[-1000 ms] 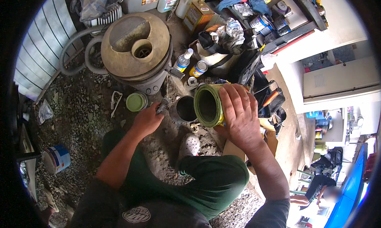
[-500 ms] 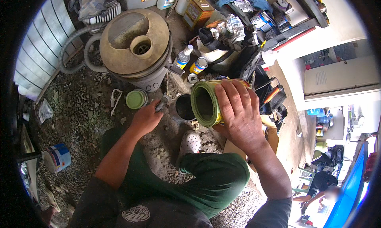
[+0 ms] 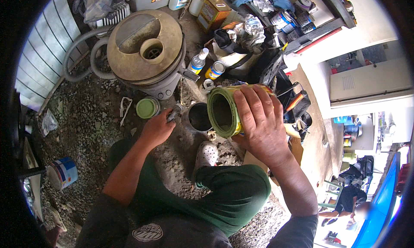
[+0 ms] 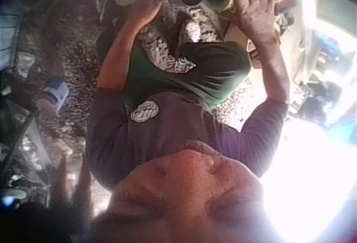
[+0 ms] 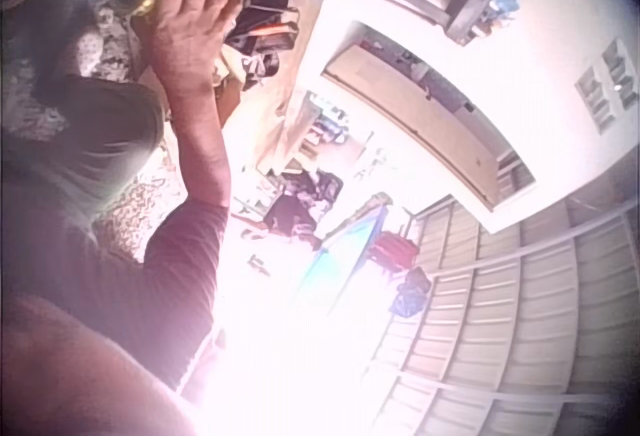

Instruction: The person sits on the floor and opens a small paint can using a metal tool. They stir the green paint inside with the tool, then pour the contents into a larger green container. The person continues to stir the mixture in the larger container and briefly handles a small blue bottle.

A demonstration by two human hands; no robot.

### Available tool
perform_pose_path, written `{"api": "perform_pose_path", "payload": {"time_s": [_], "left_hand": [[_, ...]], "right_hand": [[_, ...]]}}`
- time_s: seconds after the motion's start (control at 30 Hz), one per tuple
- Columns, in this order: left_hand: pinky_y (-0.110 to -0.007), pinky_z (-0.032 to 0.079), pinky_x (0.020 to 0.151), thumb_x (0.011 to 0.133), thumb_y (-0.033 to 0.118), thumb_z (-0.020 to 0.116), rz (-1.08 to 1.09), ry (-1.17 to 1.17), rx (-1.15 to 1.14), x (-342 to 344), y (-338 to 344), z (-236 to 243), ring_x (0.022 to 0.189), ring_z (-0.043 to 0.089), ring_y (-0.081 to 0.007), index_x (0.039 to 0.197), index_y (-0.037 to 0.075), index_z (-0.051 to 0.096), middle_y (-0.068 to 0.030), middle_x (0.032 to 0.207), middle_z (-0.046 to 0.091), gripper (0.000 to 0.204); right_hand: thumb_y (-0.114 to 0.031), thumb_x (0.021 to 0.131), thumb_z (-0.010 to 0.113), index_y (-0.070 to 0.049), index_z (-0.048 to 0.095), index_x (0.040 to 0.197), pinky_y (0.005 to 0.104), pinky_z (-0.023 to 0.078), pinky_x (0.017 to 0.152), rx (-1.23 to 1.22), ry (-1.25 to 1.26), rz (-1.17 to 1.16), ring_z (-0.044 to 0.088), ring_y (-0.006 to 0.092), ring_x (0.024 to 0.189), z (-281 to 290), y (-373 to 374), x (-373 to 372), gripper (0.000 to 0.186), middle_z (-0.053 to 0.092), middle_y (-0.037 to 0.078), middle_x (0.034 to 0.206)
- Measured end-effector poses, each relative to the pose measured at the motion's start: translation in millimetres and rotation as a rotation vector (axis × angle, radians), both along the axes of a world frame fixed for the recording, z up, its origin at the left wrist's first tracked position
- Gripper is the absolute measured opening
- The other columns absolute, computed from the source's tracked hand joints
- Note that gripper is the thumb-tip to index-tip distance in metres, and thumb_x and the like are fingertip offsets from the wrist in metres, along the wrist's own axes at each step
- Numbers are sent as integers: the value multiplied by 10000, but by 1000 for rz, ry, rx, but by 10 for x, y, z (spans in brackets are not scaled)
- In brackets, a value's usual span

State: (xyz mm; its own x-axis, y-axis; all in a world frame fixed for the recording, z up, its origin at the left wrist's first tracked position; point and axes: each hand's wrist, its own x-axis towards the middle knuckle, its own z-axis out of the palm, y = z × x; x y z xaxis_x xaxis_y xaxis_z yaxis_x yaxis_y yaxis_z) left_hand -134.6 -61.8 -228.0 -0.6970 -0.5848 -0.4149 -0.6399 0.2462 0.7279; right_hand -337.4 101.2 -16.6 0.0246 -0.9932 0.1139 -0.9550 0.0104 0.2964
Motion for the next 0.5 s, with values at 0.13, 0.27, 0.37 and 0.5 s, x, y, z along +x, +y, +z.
{"api": "perform_pose_path", "payload": {"time_s": [0.13,0.27,0.37,0.5], "left_hand": [[-530,496,965,979,290,585,-19,0,16,-4,-27,12,1129,644,-439,1520,42,436,-263,1199,680,613],[-537,497,947,982,283,571,-28,-22,39,121,-134,-40,1088,657,-443,1507,35,463,-255,1151,696,591],[-561,513,921,943,261,558,8,39,-8,150,-166,-96,1054,659,-475,1421,4,545,-297,1106,701,542],[-552,515,941,952,276,547,82,-80,19,243,-273,15,1075,660,-470,1426,-11,533,-301,1137,698,554]], "right_hand": [[-285,556,966,-78,309,1554,536,360,1165,-20,-49,-12,449,347,1408,-14,0,-10,1213,447,148,1504],[-214,637,969,-7,269,1546,469,406,1166,-132,-637,-172,508,348,1386,-304,43,-128,1166,479,203,1484],[-228,643,989,-5,251,1538,414,420,1158,-250,-1128,-294,537,257,1355,-604,208,-319,1181,544,157,1437],[-182,686,972,-43,284,1513,409,412,1170,-309,-1510,-348,535,252,1347,-1151,316,-446,1084,519,136,1453]]}}
